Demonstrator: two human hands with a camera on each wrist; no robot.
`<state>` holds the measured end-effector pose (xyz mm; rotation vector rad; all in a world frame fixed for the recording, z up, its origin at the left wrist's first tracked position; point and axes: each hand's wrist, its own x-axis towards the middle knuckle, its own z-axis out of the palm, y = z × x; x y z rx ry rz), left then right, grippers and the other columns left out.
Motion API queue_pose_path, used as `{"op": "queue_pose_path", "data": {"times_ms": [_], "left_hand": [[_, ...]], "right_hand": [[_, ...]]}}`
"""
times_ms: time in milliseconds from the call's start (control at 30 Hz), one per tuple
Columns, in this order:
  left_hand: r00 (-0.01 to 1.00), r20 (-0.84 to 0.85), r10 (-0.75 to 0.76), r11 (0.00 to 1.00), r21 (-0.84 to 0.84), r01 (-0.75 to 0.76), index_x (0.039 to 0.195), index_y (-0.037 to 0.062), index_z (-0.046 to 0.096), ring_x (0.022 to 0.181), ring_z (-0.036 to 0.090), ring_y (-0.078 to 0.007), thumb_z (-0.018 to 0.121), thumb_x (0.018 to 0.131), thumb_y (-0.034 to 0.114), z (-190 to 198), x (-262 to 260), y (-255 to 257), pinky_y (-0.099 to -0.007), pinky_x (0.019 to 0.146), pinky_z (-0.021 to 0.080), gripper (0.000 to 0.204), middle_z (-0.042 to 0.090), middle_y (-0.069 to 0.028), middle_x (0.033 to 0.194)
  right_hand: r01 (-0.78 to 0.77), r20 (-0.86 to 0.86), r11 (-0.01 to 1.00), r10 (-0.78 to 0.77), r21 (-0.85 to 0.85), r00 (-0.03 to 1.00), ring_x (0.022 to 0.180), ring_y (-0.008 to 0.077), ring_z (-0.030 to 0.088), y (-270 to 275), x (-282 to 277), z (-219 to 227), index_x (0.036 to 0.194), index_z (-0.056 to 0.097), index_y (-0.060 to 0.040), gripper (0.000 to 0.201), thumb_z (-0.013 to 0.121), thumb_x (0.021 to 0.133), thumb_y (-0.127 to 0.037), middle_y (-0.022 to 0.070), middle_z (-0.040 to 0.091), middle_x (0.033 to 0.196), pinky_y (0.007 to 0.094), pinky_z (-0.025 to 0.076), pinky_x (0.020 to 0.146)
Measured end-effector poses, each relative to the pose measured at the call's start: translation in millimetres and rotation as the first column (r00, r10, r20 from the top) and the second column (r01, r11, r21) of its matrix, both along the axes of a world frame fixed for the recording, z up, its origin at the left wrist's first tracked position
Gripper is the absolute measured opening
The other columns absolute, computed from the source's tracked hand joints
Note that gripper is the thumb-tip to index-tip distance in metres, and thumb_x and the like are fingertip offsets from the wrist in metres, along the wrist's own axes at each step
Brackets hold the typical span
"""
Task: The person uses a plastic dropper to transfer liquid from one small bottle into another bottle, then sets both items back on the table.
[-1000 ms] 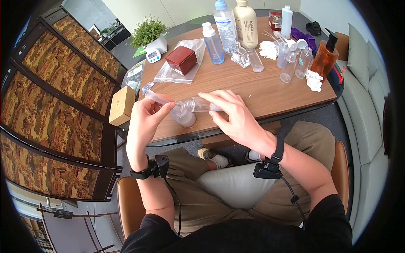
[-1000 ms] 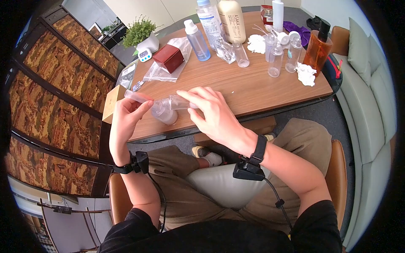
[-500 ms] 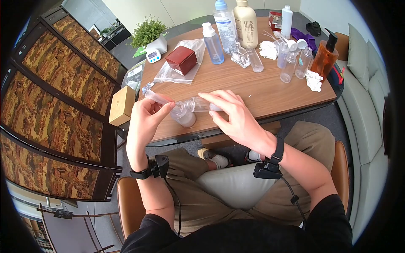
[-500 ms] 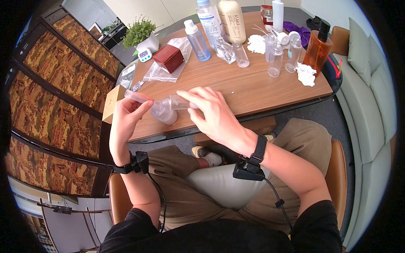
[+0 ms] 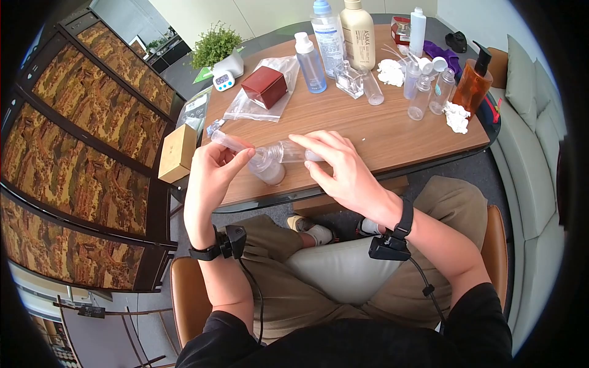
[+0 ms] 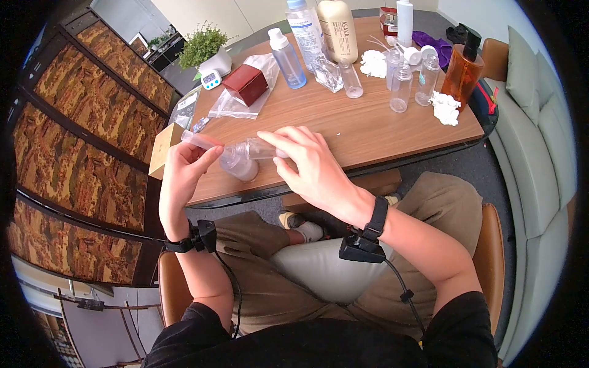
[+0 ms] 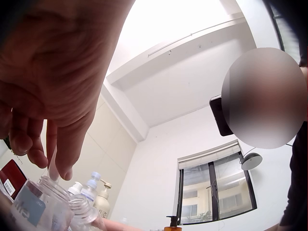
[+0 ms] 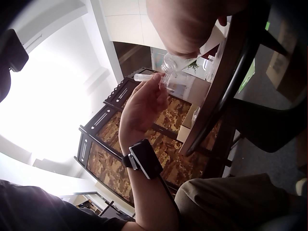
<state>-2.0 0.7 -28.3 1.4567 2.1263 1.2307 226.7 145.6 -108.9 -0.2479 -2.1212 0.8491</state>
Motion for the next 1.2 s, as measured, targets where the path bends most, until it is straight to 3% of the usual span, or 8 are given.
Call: {"op": "queue_pose_path", "data": {"times_ms": [967,1033,1200], "left_hand": [[0.999,-0.043,0.006,0.999,0.054,-0.003,0.112,-0.0008,0.082,0.064,0.038,-0.0023,0.083,0.099,0.016,-2,1,1,-0.0274,0.057,0.028,0.022,0.047,0.0087,0.068],[1.0,-0.024,0.015,1.0,-0.016,-0.016,0.119,-0.0026,0.079,0.077,0.053,-0.0003,0.084,0.102,0.015,3,4,-1,-0.0212,0.068,0.04,0.025,0.067,0.0068,0.086],[0.999,0.033,0.014,0.999,0.032,-0.015,0.121,-0.0024,0.075,0.079,0.054,-0.0009,0.085,0.1,0.013,0,3,-1,-0.0207,0.071,0.043,0.028,0.069,0.0054,0.09]], "right_hand": [[0.003,-0.002,1.0,-0.003,0.01,1.0,0.117,0.0332,0.063,0,0,0,0.148,0.067,-0.0045,0.049,0.067,0.1,-0.003,0.0134,0.068,0.125,0.0466,0.047,0.107],[0.001,0.0,1.0,-0.001,0.006,1.0,0.117,0.0332,0.063,0,0,1,0.148,0.067,-0.0045,0.049,0.067,0.1,-0.003,0.0135,0.068,0.125,0.0466,0.047,0.107],[-0.004,0.003,1.0,0.004,-0.003,1.0,0.117,0.0332,0.063,0,0,0,0.148,0.067,-0.0045,0.049,0.067,0.1,-0.003,0.0136,0.069,0.126,0.0467,0.047,0.107]]}}
